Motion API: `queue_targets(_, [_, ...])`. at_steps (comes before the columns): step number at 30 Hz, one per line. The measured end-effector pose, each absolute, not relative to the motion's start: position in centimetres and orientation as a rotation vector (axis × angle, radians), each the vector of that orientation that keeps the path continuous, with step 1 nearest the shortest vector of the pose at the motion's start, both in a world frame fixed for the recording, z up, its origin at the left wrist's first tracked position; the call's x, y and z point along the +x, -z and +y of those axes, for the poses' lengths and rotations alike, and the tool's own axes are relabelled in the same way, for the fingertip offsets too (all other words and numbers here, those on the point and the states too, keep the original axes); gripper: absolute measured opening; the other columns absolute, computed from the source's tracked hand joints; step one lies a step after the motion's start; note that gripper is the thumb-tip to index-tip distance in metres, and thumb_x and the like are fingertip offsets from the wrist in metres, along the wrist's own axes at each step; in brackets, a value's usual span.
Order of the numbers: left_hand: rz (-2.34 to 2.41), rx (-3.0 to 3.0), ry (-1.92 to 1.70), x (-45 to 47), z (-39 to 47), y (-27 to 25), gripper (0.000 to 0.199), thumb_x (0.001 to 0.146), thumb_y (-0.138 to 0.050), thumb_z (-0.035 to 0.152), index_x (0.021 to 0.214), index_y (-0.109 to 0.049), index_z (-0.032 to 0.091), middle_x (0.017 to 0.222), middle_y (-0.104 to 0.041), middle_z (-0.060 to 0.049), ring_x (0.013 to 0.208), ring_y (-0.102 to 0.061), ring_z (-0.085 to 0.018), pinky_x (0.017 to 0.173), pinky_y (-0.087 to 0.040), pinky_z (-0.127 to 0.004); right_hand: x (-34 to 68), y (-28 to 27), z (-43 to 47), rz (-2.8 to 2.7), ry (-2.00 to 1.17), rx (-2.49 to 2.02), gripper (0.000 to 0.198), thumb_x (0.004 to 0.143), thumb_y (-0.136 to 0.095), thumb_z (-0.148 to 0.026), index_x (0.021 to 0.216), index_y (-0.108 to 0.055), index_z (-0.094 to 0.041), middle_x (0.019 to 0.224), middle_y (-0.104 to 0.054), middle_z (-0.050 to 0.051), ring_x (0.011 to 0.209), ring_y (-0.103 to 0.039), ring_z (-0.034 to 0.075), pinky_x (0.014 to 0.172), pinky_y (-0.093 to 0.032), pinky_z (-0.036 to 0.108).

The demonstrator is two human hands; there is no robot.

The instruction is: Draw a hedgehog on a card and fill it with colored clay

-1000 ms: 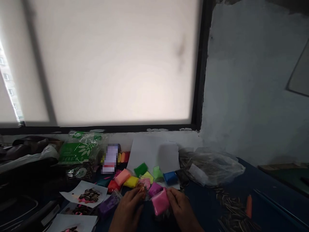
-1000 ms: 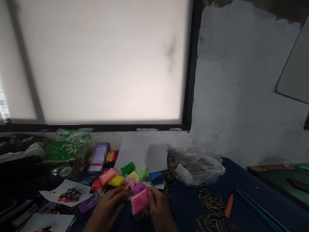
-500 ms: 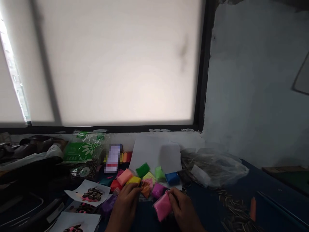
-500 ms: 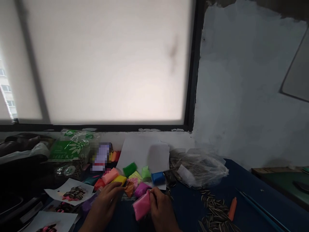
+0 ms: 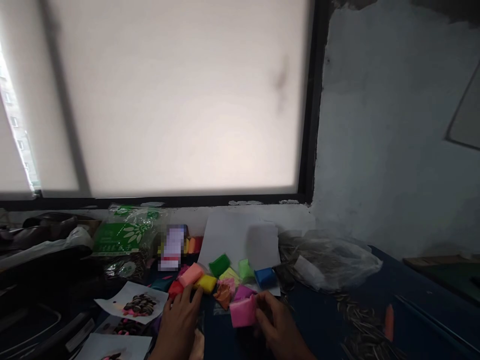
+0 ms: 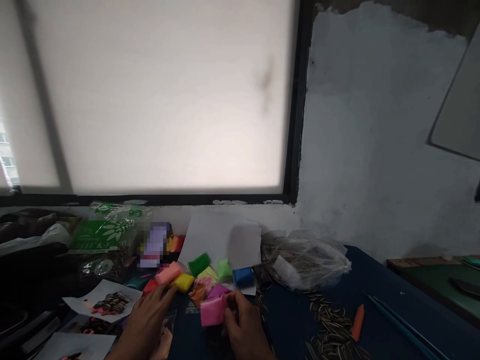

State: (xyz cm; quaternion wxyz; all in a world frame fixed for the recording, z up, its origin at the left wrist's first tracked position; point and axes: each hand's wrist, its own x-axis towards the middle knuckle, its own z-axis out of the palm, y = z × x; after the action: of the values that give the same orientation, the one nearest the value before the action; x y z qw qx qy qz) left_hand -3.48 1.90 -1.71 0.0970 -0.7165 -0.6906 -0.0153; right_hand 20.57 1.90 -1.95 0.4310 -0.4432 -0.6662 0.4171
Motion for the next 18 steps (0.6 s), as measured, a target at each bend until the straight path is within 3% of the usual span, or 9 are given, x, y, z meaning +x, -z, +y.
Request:
queue_targets(3, [-2.069,-2.091,0.046,-3.5,1.8,1.1,0.074,0.067,-0.048,-0.011,0.135,-0.059,0.017,0.139,-0.059,-0.020,0.119,-0.061,-0.033,0.099,-0.043,-0.047,20.5,1.9,1.7,-1.634,-1.053,-1.134,0.019,0.088,-0.051,-0.037,0.094,-0.057,-0.020,0.084,-0.062,0.003,0.062,-0.063,0.016,0.042,-0.034,0.021])
queue_targets(7, [-2.094,-2.090,0.038,-3.7,1.7,0.8,0.063,0.068,-0.049,-0.011,0.124,-0.064,0.015,0.124,-0.065,-0.019,0.105,-0.067,-0.033,0.089,-0.048,-0.043,20.5,1.9,1.8,-1.699,-0.938,-1.189,0.007,0.086,-0.052,-0.025,0.090,-0.054,-0.021,0.081,-0.064,0.003,0.067,-0.066,0.018,0.053,-0.042,0.024])
queue_targets(13, [-2.024,-2.110,0.109,-3.5,1.8,0.1,0.063,0.068,-0.041,-0.013,0.120,-0.064,0.016,0.123,-0.063,-0.015,0.106,-0.064,-0.030,0.086,-0.049,-0.037,20.1,3.0,1.9,-2.151,-0.205,-0.933,0.021,0.074,-0.053,-0.002,0.079,-0.051,-0.022,0.083,-0.064,0.002,0.067,-0.062,0.015,0.058,-0.040,0.022])
queue_targets(15, [-1.963,-2.160,0.267,-3.2,1.9,-0.5,0.059,0.067,-0.041,-0.012,0.113,-0.066,0.015,0.117,-0.064,-0.014,0.107,-0.062,-0.030,0.089,-0.048,-0.039,19.6,3.8,2.1,-2.171,0.142,-0.752,0.022,0.075,-0.052,0.000,0.081,-0.053,-0.021,0.081,-0.066,0.003,0.067,-0.063,0.016,0.057,-0.039,0.022])
queue_targets(18, [-1.858,-2.324,0.813,-2.4,1.6,-1.6,0.044,0.077,-0.041,-0.005,0.106,-0.066,0.017,0.113,-0.062,-0.013,0.105,-0.061,-0.029,0.091,-0.048,-0.041,18.8,5.0,2.2,-2.189,0.324,-0.584,0.022,0.081,-0.051,0.000,0.079,-0.056,-0.022,0.076,-0.069,0.002,0.061,-0.059,0.016,0.055,-0.036,0.024])
